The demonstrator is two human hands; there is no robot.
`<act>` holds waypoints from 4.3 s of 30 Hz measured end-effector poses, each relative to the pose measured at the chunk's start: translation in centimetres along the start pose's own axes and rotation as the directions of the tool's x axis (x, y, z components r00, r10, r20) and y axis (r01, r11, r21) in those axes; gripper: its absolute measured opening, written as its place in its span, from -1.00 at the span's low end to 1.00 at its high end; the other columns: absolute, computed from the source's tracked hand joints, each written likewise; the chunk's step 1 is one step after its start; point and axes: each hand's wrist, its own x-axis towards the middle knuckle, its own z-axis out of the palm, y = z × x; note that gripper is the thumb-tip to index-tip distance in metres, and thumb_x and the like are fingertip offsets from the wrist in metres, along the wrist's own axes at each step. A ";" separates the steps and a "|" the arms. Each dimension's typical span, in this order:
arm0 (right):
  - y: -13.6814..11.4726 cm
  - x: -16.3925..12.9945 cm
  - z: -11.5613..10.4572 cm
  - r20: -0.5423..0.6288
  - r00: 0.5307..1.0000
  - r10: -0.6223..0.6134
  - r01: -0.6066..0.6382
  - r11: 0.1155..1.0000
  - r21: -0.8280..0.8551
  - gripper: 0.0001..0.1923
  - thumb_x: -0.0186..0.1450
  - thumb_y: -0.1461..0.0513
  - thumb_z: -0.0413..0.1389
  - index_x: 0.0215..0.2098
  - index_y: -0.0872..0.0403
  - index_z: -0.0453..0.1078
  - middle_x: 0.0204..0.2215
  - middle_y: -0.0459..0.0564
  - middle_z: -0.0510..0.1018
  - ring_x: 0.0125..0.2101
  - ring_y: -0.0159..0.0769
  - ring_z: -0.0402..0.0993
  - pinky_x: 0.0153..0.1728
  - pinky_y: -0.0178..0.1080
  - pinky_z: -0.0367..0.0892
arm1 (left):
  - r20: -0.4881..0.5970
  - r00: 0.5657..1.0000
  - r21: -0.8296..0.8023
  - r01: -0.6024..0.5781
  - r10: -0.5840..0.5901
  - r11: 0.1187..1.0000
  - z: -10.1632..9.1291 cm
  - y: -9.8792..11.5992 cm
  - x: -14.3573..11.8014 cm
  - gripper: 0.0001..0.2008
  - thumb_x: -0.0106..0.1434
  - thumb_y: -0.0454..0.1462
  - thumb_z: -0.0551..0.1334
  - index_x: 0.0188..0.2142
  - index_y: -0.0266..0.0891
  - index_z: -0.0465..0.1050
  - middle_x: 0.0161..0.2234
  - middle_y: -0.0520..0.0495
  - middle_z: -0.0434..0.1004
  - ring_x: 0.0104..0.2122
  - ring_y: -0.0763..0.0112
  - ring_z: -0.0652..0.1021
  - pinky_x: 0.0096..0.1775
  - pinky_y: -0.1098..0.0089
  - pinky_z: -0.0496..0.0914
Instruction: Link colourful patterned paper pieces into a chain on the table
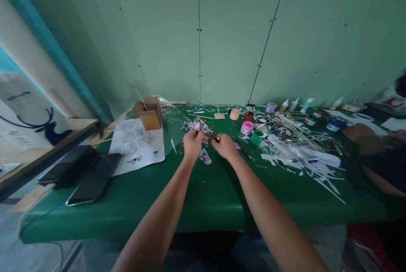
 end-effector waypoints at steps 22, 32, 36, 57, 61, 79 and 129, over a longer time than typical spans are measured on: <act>-0.4 0.1 0.1 -0.016 0.998 0.062 -0.064 0.986 -0.153 -0.73 0.22 0.15 0.01 -0.48 0.12 0.47 -0.51 0.07 0.56 -0.51 -0.28 0.44 -0.57 -0.32 -0.03 | -0.031 1.000 0.042 0.000 0.001 0.999 0.2 0.1 -0.1 -0.82 0.09 -0.20 0.20 -0.54 -0.27 0.37 -0.58 -0.05 0.52 -0.53 0.31 0.57 -0.45 0.36 0.46; -0.5 0.3 0.3 0.003 0.986 0.165 -0.158 0.947 -0.281 -0.68 0.24 0.10 0.01 -0.36 0.13 0.52 -0.36 0.18 0.60 -0.34 -0.11 0.54 -0.46 -0.31 0.19 | -0.031 0.999 0.087 -0.008 0.010 0.996 0.4 0.0 -0.4 -0.86 0.07 -0.24 0.18 -0.55 -0.25 0.34 -0.61 -0.01 0.50 -0.52 0.28 0.58 -0.45 0.37 0.45; -0.4 0.1 0.3 -0.019 0.986 0.163 -0.160 0.929 -0.334 -0.68 0.26 0.09 0.00 -0.34 0.12 0.51 -0.35 0.18 0.60 -0.31 -0.12 0.54 -0.40 -0.30 0.23 | -0.008 1.000 0.092 0.013 -0.012 0.996 0.5 -0.2 -0.3 -0.83 0.08 -0.21 0.19 -0.56 -0.25 0.36 -0.64 -0.02 0.48 -0.56 0.31 0.56 -0.45 0.38 0.43; -0.5 -0.2 0.7 -0.085 0.995 0.055 -0.071 0.976 -0.205 -0.73 0.29 0.11 -0.01 -0.33 0.10 0.45 -0.39 0.13 0.57 -0.36 -0.18 0.50 -0.41 -0.31 0.20 | -0.037 0.993 0.280 -0.100 0.115 0.955 -0.1 0.4 -0.4 -0.70 0.19 -0.14 0.12 -0.60 -0.23 0.31 -0.70 0.03 0.37 -0.64 0.42 0.45 -0.51 0.45 0.28; 0.2 0.4 0.7 -0.093 0.994 0.050 -0.027 0.972 0.234 -0.75 0.23 0.18 0.00 -0.25 0.11 0.45 -0.49 -0.01 0.53 -0.47 -0.28 0.45 -0.47 -0.34 0.20 | 0.061 0.994 0.076 -0.099 0.095 0.992 0.3 0.4 -0.5 -0.67 0.20 -0.07 0.13 -0.56 -0.25 0.34 -0.70 0.04 0.36 -0.66 0.44 0.44 -0.52 0.44 0.32; 0.1 0.4 0.6 -0.018 1.000 0.010 0.009 0.546 0.838 -0.68 0.08 0.02 0.20 -0.40 0.06 0.28 -0.71 -0.22 0.33 -0.68 -0.40 0.28 -0.60 -0.33 0.20 | 0.296 0.950 -0.005 -0.100 0.097 0.995 0.7 1.0 -1.3 -0.61 0.20 -0.07 0.14 -0.64 -0.25 0.36 -0.67 -0.02 0.42 -0.64 0.45 0.44 -0.49 0.43 0.34; 2.3 0.6 -0.3 -0.256 0.962 -0.094 0.107 0.994 0.038 -0.71 0.25 0.08 0.03 -0.34 0.09 0.50 -0.43 0.01 0.59 -0.42 -0.24 0.49 -0.45 -0.35 0.19 | 0.267 0.946 0.115 -0.221 0.184 0.969 0.2 0.1 -0.5 -0.73 0.07 -0.26 0.29 -0.20 -0.26 0.47 -0.22 -0.13 0.58 -0.21 0.29 0.57 -0.18 0.34 0.44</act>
